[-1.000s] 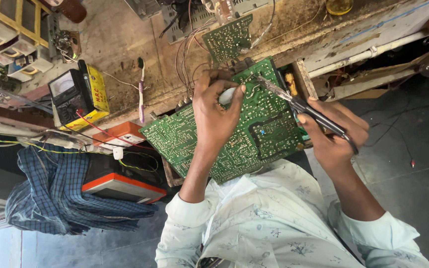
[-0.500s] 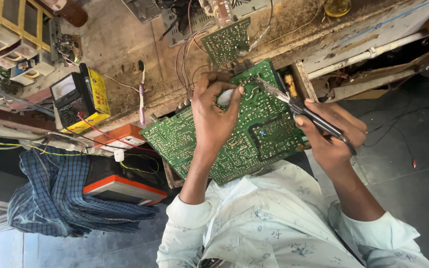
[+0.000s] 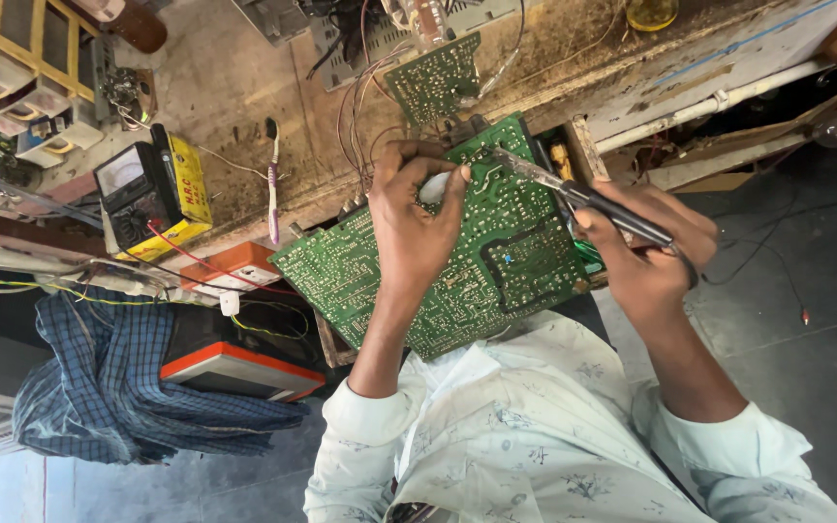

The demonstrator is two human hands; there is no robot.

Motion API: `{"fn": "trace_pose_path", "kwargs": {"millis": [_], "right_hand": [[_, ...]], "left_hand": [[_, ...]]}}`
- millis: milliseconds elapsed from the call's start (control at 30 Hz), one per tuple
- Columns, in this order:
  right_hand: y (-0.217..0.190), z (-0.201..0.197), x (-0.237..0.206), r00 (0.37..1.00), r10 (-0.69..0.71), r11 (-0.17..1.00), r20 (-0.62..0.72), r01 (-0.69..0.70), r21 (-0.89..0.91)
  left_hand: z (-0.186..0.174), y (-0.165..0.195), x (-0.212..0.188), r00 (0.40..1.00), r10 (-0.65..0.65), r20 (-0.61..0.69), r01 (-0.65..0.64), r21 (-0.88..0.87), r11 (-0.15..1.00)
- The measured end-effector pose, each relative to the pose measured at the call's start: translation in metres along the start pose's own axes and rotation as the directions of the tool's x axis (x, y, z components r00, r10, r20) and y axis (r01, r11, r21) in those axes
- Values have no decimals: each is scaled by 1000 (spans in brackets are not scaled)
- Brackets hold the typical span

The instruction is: The person holds a green circuit board on a cluttered workbench and solders components on it with a soldering iron, steadying the board with the other hand. They reposition and turn the board to reach different solder points and briefly reach across the bench for supplies before resuming soldering.

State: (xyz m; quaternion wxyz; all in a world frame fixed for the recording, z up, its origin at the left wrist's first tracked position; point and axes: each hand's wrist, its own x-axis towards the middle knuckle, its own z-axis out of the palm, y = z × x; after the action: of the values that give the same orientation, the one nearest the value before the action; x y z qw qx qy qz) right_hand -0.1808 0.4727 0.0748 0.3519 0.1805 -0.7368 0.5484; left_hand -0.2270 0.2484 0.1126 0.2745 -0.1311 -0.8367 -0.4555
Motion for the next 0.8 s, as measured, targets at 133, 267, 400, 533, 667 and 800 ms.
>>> {"fn": "trace_pose_path", "kwargs": {"millis": [133,267,400,533,667,800], "right_hand": [[7,1,-6,998,61,997,-27,-59,54],[13,-2,-8,997,-76,997,0,76,-14],[12,-4,-10,999,-47,999,14,47,-17],[11,-5,-12,999,-35,999,8,35,-23],[11,-4,-12,1000,-26,999,4,26,-19],[10,-2,-11,999,-37,998,8,38,-47]], "left_hand": [[-1,1,0,1000,7,3,-7,-1,1000],[-3,2,0,999,-36,37,38,-46,998],[-5,3,0,999,4,49,-3,-7,1000],[-6,3,-1,998,-7,58,8,-13,1000],[-7,3,0,998,16,55,-16,0,1000],[-7,5,1,998,12,58,-12,-11,1000]]}}
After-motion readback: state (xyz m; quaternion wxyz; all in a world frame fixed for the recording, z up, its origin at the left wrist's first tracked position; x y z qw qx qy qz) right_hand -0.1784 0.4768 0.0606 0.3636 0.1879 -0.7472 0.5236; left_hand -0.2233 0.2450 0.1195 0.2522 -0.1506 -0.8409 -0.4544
